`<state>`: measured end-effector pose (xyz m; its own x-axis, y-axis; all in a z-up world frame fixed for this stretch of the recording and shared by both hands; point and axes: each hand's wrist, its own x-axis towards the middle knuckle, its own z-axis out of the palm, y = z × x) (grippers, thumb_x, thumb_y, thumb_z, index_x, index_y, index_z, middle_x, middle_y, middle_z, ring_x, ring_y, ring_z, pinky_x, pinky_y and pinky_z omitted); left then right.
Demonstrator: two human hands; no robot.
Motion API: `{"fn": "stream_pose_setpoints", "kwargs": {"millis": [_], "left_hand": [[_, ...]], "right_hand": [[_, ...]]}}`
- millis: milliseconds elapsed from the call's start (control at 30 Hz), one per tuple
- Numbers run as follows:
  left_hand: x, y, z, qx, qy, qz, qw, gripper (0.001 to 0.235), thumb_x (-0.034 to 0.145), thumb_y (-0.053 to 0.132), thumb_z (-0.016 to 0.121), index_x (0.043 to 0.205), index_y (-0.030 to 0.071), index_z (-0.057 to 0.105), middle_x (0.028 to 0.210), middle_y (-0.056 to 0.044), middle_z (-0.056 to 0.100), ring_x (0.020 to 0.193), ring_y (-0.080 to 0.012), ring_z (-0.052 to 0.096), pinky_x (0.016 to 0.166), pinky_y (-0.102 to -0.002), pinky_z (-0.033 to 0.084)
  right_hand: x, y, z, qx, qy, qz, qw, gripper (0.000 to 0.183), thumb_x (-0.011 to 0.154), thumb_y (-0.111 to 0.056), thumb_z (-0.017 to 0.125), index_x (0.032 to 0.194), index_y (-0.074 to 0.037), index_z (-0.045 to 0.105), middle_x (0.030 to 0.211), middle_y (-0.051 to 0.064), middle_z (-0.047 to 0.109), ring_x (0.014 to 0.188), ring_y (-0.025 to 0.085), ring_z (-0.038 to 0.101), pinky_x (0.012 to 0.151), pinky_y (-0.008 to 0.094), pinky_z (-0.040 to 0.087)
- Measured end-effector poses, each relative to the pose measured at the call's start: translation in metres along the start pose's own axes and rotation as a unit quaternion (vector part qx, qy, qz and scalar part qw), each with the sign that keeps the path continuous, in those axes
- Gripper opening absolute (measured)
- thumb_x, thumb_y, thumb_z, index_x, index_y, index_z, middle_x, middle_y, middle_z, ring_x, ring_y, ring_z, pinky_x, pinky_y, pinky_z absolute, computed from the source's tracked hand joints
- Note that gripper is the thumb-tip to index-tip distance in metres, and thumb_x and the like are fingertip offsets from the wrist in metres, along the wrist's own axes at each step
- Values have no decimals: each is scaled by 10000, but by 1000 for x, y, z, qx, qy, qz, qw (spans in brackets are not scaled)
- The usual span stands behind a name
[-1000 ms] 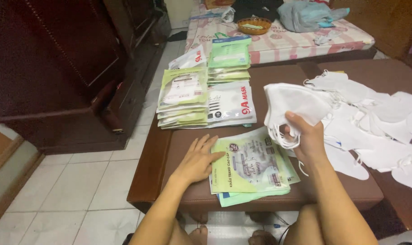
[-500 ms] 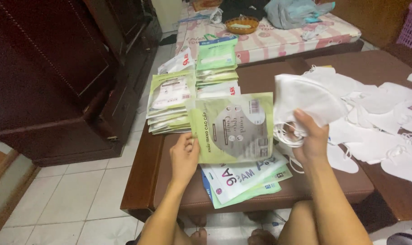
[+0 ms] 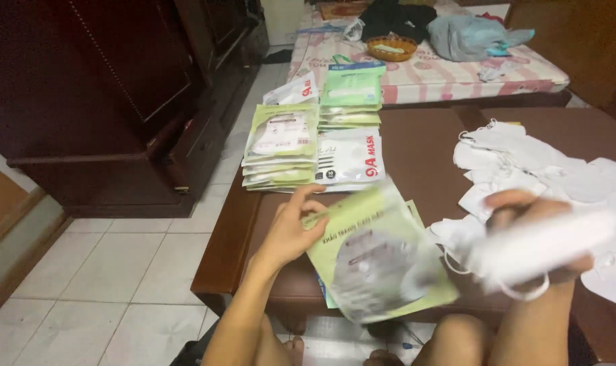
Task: Manually inserting individual face masks into plastic packaging sleeves on a table.
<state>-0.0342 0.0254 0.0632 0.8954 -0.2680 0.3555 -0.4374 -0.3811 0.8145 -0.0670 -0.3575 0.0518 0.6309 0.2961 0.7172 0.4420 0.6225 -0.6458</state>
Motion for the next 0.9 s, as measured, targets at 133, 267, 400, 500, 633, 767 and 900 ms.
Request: {"fn": "stream_pose_setpoints", "kwargs": {"millis": [133, 267, 400, 500, 633, 767, 900], "left_hand": [[-6, 48, -14, 61, -100, -62, 991, 527, 932, 228, 634, 1437, 299, 500, 1001, 101, 793, 1248, -238, 546, 1143, -425, 299], [-10, 85, -20, 32, -141, -97, 985, 520, 938, 169, 647, 1432, 280, 530, 1082, -39, 792, 621, -126, 619, 479, -281, 519], [-6, 42, -5, 110, -103, 82, 985, 435, 919, 123, 623, 1344, 184, 557, 986, -65, 828, 975, -236, 796, 876, -343, 546], [-5, 25, 5, 144, -20, 134, 980, 321, 919, 83, 591, 1231, 156, 584, 1076, -62, 794, 1006, -242, 784, 817, -394, 572], [-7, 14, 11, 160, 54, 189, 967, 143, 824, -30, 543, 905, 87, 556, 821, -49, 618, 754, -246, 577, 653, -381, 438], [-14, 19, 12, 149, -109, 71, 980, 54, 913, 116, 619, 900, 127, 670, 1132, -20, 644, 1006, -245, 650, 864, -393, 485], [-5, 12, 18, 199, -164, 29, 966, 224, 911, 74, 590, 1015, 121, 784, 1119, -40, 703, 971, -278, 687, 848, -441, 515]], "right_hand": [[36, 0, 77, -329, -106, 57, 937, 374, 904, -482, 710, 871, -120, 803, 1381, 312, 615, 817, 201, 578, 679, 342, 432], [46, 41, 112, -527, -140, 81, 834, 170, 725, -44, 649, 812, -142, 757, 1417, 108, 657, 1214, 287, 716, 924, 393, 545], [36, 60, 101, -538, -141, 119, 822, 465, 477, 57, 562, 880, -126, 702, 1226, 45, 712, 1094, 242, 708, 813, 371, 526], [34, 61, 111, -553, -171, 74, 812, 570, 414, 40, 472, 919, -109, 690, 981, -22, 735, 858, 196, 712, 679, 305, 527], [25, 68, 120, -598, -158, 4, 786, 392, 622, 48, 568, 972, -107, 652, 982, -14, 758, 806, 202, 738, 616, 296, 519], [16, 76, 100, -649, -129, -2, 750, 564, 509, 75, 516, 1011, -128, 673, 1007, -26, 748, 808, 195, 733, 562, 298, 480], [19, 78, 93, -637, -153, -5, 755, 455, 601, 46, 561, 1012, -125, 654, 988, -10, 754, 861, 194, 742, 609, 301, 519]]}}
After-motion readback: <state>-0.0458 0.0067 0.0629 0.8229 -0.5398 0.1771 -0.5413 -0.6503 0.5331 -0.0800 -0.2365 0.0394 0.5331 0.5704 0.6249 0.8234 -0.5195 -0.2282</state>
